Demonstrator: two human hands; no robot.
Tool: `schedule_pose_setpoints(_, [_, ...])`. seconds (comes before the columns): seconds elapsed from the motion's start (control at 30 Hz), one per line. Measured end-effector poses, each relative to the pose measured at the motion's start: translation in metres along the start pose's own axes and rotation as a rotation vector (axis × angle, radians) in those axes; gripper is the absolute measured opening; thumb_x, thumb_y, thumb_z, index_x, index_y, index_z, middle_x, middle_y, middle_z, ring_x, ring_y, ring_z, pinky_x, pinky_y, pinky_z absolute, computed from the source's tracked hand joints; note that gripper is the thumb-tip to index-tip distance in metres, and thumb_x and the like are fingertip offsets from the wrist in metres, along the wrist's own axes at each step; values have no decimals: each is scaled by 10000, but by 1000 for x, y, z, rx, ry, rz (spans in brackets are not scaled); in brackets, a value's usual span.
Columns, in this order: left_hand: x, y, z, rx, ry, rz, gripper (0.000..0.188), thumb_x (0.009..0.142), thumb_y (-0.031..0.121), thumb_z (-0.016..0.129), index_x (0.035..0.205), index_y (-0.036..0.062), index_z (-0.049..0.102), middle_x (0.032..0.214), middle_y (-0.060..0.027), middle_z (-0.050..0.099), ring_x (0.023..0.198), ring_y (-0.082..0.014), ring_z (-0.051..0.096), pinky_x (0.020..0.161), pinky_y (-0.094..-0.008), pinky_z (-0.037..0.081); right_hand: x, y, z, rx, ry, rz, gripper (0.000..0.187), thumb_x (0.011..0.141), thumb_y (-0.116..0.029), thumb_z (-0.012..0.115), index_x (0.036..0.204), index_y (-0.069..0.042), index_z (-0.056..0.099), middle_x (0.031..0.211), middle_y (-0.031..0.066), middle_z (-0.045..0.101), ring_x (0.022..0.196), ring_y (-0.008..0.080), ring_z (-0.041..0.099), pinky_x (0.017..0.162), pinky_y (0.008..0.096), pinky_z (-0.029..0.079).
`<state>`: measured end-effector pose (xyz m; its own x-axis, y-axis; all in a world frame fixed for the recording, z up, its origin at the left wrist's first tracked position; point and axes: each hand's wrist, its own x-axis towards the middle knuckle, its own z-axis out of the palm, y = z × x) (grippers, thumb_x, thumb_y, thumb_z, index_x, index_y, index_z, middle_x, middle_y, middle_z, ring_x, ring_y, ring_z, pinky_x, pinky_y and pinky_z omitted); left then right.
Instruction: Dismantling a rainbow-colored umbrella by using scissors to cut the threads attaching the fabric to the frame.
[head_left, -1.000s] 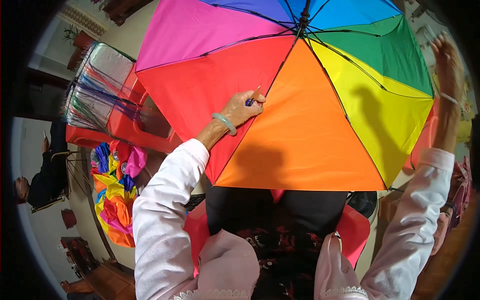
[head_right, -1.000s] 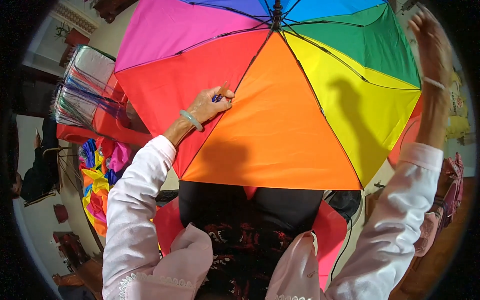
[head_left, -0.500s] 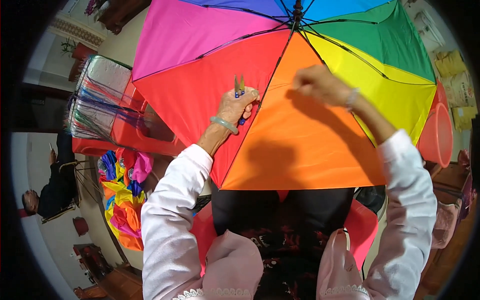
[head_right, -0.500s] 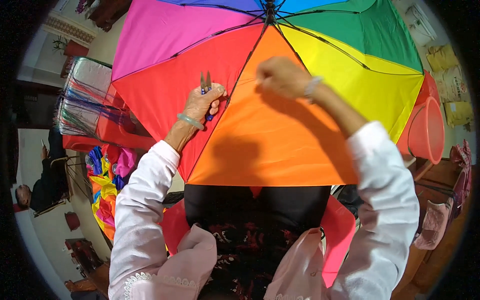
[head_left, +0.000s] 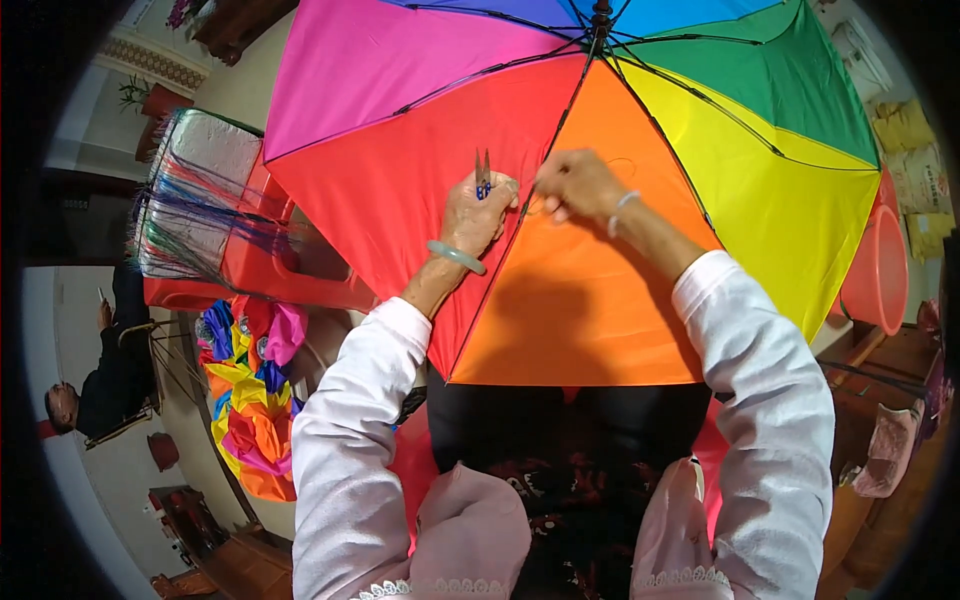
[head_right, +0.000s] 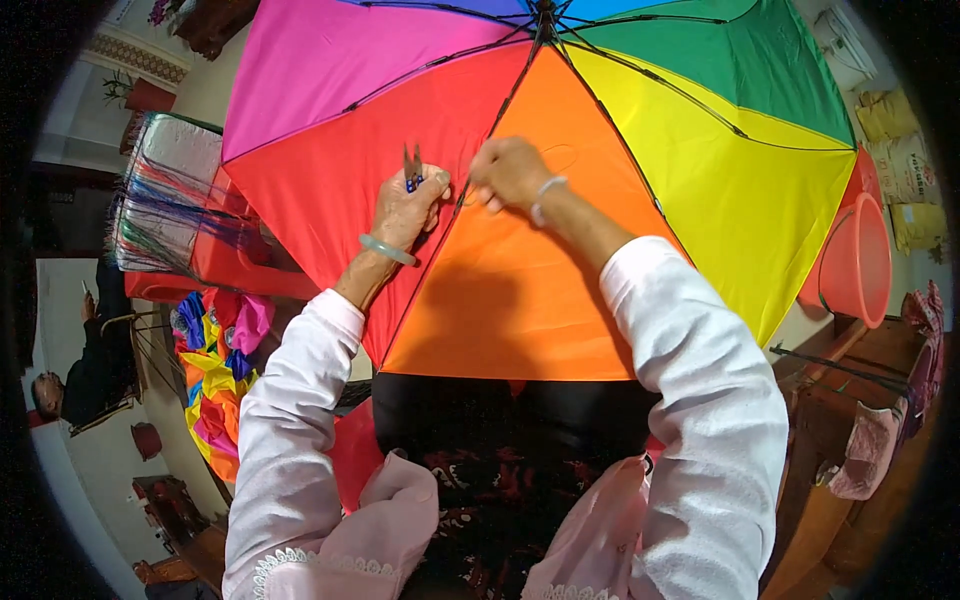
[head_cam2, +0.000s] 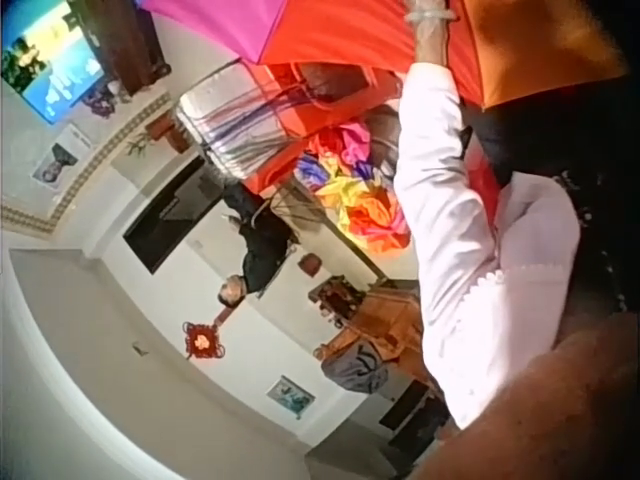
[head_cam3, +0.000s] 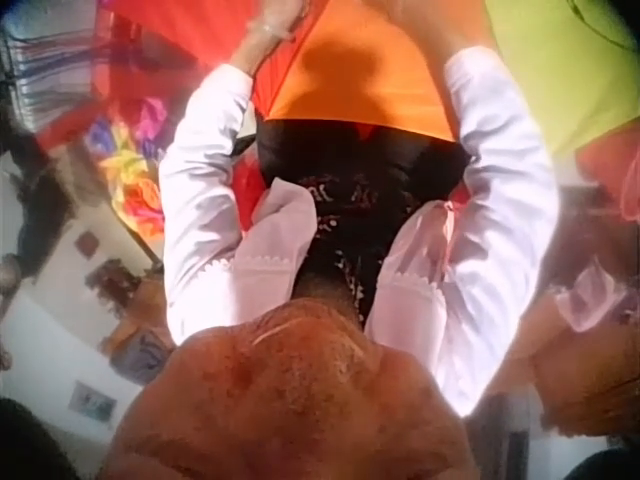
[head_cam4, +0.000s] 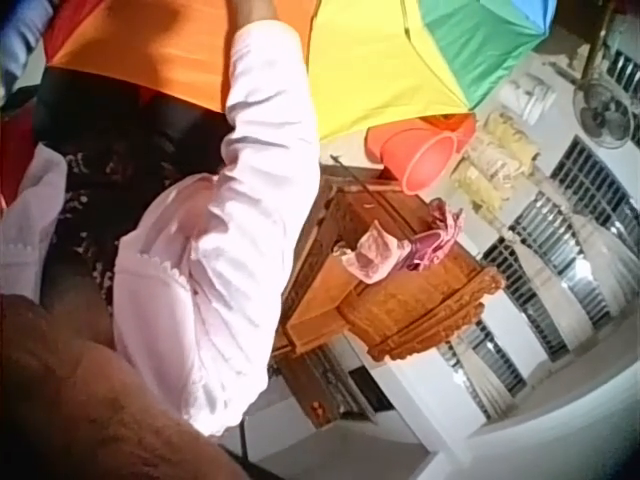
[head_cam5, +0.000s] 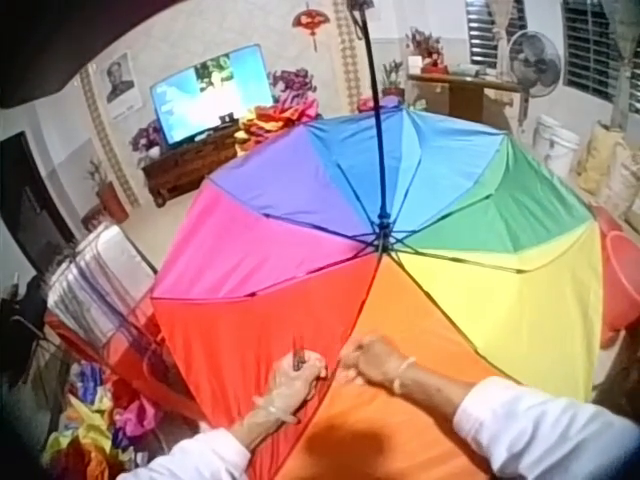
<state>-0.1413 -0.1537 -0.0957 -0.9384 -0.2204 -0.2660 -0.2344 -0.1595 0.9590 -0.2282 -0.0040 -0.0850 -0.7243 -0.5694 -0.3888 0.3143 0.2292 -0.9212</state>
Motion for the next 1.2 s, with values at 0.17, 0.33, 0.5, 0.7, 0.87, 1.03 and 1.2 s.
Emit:
schedule_pose_setpoints(0.17, [5,2,3,342,6,87,134,793,156,564,759,35,518,649,-20,530,420,-56,399,370,-200,315,25,-6,-147,-496,734,-448,102,775,-89,487,722,-37,558,630,106,570,566,202,554,512,334,441])
schedule_pose_setpoints(0.33, [6,11,3,326,-99,-35,156,778,154,567,703,46,483,636,-14,516,411,-62,405,368,-219,313,-26,-2,-281,-1120,1191,-364,133,765,-167,516,766,-52,584,739,159,609,706,308,595,630,383,455])
schedule_pose_setpoints(0.5, [14,-1,3,769,-85,109,160,752,130,584,703,23,475,618,-48,519,435,-146,462,406,-293,364,-48,-2,-283,-917,1164,-134,164,758,-205,527,803,-64,598,766,160,618,706,319,600,640,379,466])
schedule_pose_setpoints(0.7, [12,-14,24,1123,208,560,155,727,99,595,712,-8,484,637,-125,532,548,-277,509,502,-381,412,-70,-30,-320,-891,1424,-357,186,774,-210,535,835,-46,597,715,111,622,609,218,609,565,319,481])
schedule_pose_setpoints(0.87, [12,-16,17,1056,50,688,138,737,104,604,768,-10,533,654,-128,545,556,-265,514,504,-368,418,-83,-82,-308,-501,1484,-486,210,819,-210,528,896,-26,595,754,63,622,615,152,611,518,279,488])
schedule_pose_setpoints(1.03, [8,8,3,326,-86,103,136,779,135,609,828,13,576,653,-53,554,478,-116,475,422,-259,387,-53,-91,-213,-556,432,-483,114,839,-138,510,888,-53,568,730,18,544,554,93,515,473,231,465])
schedule_pose_setpoints(1.2, [-1,18,2,76,-23,25,133,808,146,592,837,18,573,671,-12,550,466,-41,429,387,-191,348,-24,-35,-59,-1024,-147,-769,54,694,-62,559,729,-27,580,661,118,596,594,226,569,577,321,455])
